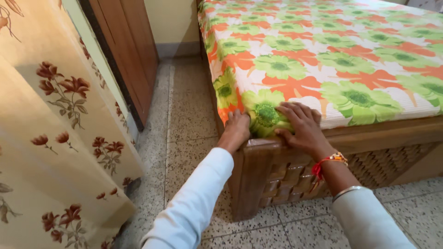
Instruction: The person fits a patterned sheet over the corners and edges of a mattress, smoothing it down and tucking it into the bed frame by hand.
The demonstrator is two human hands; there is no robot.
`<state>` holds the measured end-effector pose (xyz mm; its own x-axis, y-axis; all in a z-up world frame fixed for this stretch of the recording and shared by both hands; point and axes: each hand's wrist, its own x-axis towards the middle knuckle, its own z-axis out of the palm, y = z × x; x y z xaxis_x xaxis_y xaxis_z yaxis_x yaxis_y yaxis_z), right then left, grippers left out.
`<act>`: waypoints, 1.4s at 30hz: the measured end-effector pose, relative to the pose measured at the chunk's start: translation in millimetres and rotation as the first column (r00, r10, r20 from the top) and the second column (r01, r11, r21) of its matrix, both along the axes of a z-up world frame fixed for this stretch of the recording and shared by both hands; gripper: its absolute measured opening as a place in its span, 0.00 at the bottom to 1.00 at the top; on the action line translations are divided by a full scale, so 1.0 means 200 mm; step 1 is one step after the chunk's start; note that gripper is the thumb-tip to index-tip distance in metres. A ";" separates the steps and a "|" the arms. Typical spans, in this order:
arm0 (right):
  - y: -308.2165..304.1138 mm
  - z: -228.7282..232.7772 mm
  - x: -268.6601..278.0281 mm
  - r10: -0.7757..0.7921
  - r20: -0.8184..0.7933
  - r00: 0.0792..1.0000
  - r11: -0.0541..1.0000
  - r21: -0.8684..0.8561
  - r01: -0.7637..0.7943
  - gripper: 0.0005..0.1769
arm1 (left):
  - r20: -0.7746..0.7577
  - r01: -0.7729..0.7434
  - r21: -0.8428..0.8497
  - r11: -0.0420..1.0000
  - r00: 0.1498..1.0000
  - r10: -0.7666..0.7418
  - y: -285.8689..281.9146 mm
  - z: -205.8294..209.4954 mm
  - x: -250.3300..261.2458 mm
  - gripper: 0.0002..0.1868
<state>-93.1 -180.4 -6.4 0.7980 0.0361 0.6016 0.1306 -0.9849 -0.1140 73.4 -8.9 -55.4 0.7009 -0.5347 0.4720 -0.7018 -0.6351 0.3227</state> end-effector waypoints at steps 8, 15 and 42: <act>0.07 -0.12 -0.05 -0.336 0.169 0.926 0.938 0.148 0.313 0.43 | -0.332 0.176 0.297 0.938 0.941 -0.071 0.09 0.19 -0.10 0.11; 0.07 -0.11 0.00 -0.374 0.286 0.882 0.927 0.132 0.350 0.38 | -0.499 0.456 0.410 0.790 0.837 -0.225 0.06 0.15 0.08 0.21; 0.06 -0.14 0.02 -0.311 0.365 0.877 0.950 0.139 0.279 0.34 | 0.182 0.304 0.724 0.618 0.781 -0.597 0.01 -0.26 0.30 0.24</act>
<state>-88.3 -168.3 -34.2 0.4754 -0.2263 0.8502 -0.1157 -0.9740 -0.1946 132.4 -6.5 -107.5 0.1275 -0.9904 0.0537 -0.9175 -0.1383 -0.3729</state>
